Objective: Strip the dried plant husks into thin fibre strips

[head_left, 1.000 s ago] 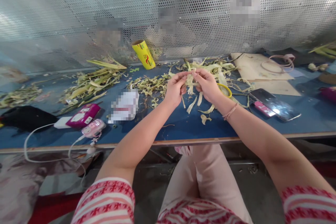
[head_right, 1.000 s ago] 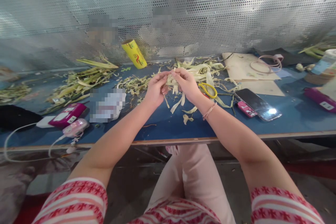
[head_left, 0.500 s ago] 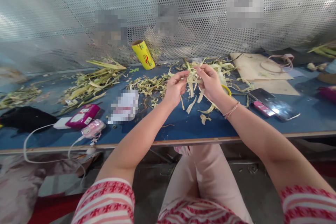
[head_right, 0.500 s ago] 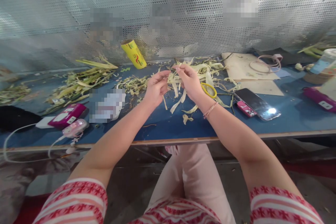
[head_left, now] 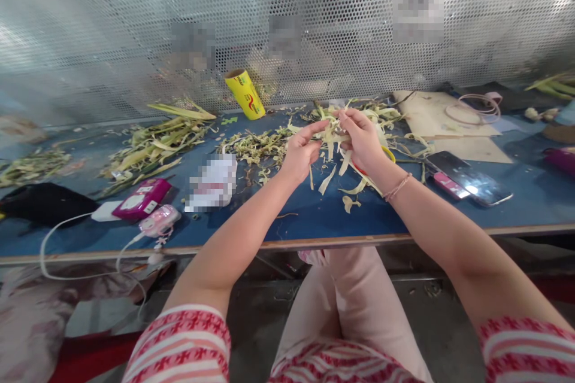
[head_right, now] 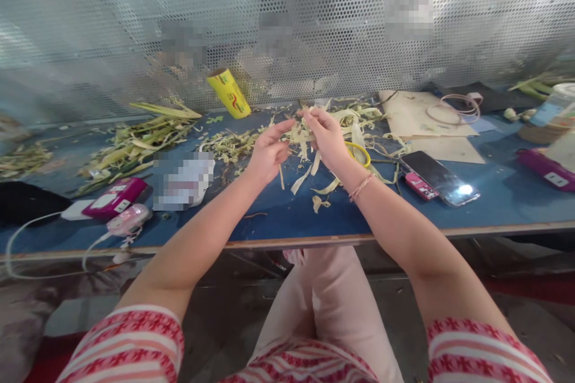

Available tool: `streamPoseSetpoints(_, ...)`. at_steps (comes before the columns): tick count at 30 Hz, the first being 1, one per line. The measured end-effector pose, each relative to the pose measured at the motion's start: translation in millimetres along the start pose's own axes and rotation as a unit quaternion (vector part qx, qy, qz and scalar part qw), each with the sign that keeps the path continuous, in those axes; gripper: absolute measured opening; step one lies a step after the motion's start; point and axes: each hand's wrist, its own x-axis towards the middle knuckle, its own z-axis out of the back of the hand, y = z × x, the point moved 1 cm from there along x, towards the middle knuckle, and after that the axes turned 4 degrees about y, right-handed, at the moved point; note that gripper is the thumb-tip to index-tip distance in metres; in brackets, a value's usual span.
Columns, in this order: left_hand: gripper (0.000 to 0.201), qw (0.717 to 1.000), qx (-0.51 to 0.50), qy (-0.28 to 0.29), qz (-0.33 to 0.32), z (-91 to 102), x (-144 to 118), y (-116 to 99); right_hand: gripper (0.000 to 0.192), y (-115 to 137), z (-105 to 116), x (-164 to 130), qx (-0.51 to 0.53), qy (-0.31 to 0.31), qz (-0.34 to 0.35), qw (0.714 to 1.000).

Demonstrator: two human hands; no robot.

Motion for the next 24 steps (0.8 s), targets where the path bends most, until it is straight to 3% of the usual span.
streamPoseSetpoints(7,0.05,0.998,0.054,-0.012,-0.029,5.1,4.2,6.8,0.032,-9.4,0.1,4.1,-0.068,0.053,-0.032,0.996)
streamPoseSetpoints(15,0.04,0.996,0.081,-0.013,-0.045,9.0,7.6,7.2,0.032,-13.3,-0.4,4.5,-0.109,0.074,-0.006,0.991)
streamPoseSetpoints(19,0.024,0.994,0.087,-0.012,-0.066,8.9,7.8,8.1,0.028,-15.9,1.6,4.5,-0.125,0.076,-0.003,0.989)
streamPoseSetpoints(24,0.024,0.994,0.095,-0.029,-0.053,8.8,8.7,11.5,0.02,-16.2,2.7,5.5,-0.141,0.059,0.001,0.988)
